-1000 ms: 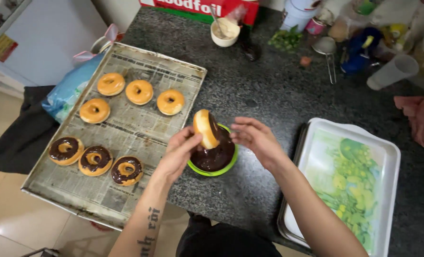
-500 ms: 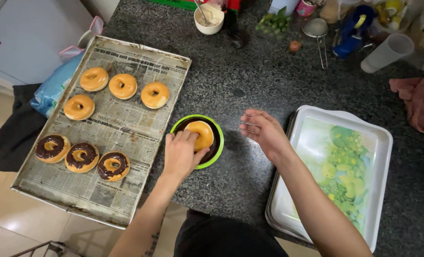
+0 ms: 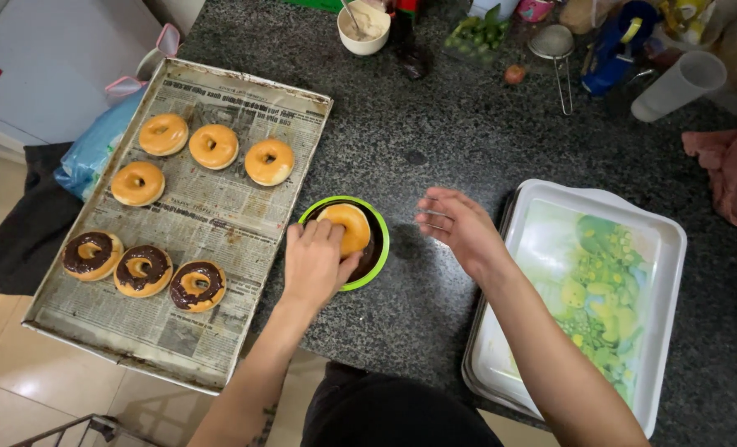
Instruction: Dipping plain donuts into a bowl of chocolate glaze and placing them on a metal tray.
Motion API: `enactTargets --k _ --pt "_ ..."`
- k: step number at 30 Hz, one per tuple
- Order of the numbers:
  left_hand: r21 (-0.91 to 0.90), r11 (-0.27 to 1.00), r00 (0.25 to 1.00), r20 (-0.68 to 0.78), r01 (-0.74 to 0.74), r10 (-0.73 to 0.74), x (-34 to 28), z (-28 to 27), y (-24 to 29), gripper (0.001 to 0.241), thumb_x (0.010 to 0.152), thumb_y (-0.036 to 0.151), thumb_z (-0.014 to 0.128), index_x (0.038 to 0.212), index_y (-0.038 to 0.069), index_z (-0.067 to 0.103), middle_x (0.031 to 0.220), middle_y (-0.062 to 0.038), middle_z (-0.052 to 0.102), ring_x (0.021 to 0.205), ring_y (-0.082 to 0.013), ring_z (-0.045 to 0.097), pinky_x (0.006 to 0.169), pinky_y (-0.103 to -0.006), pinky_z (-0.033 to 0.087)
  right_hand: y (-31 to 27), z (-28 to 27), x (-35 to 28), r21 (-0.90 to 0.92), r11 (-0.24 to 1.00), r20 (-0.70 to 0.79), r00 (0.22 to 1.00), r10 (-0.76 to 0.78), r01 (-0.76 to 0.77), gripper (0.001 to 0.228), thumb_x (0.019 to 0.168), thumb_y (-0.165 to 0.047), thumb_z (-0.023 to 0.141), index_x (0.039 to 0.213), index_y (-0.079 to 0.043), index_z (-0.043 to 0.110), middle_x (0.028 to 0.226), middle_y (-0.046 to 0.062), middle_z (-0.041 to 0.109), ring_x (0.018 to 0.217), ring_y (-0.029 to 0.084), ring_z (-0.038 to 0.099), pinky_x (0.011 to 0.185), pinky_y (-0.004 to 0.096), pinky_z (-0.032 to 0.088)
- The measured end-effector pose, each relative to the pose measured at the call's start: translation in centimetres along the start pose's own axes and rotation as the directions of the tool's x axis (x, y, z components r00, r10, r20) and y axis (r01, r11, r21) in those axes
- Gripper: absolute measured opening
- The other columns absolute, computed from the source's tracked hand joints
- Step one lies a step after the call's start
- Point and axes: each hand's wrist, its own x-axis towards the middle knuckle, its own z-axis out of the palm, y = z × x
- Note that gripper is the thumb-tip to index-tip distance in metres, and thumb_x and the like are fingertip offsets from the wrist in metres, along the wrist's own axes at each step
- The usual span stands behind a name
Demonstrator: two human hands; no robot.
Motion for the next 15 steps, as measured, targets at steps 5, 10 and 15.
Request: enactTargets --k 5,10,15 --pt "0.003 1.000 0.998 -0.067 -0.020 0.020 1.3 -3.2 0.3 0.040 0.074 0.034 0.082 0.096 0.004 0.070 0.093 -0.011 0.065 0.092 -0.0289 0.061 0.087 -0.0468 0.042 0.0 0.4 -0.1 -0.016 1.000 -0.005 1.000 0.008 -0.008 0.029 0.099 -0.017 0.056 0.126 -0.005 0.059 0.111 0.008 0.069 0.098 0.021 0.069 0.089 0.038 0.058" --pt "0.021 0.996 0.997 0.002 -0.083 0.083 1.7 -2.5 -0.1 0.037 0.066 0.030 0.082 0.089 0.004 0.071 0.092 -0.012 0.066 0.092 -0.0289 0.063 0.085 -0.0457 0.042 0.3 0.6 -0.1 -0.031 0.999 -0.013 1.000 0.023 -0.023 0.030 0.099 -0.018 0.055 0.127 -0.006 0.058 0.111 0.008 0.070 0.098 0.021 0.070 0.088 0.037 0.058" --pt "0.178 0.957 0.960 0.208 -0.228 0.190 1.7 0.6 -0.6 0.018 0.062 0.021 0.077 0.072 0.007 0.073 0.086 -0.011 0.068 0.091 -0.0270 0.063 0.089 -0.0404 0.044 0.6 0.2 0.1 -0.045 0.999 0.006 1.000 0.025 -0.025 0.031 0.099 -0.019 0.055 0.128 -0.006 0.058 0.111 0.007 0.070 0.097 0.020 0.070 0.086 0.036 0.058"
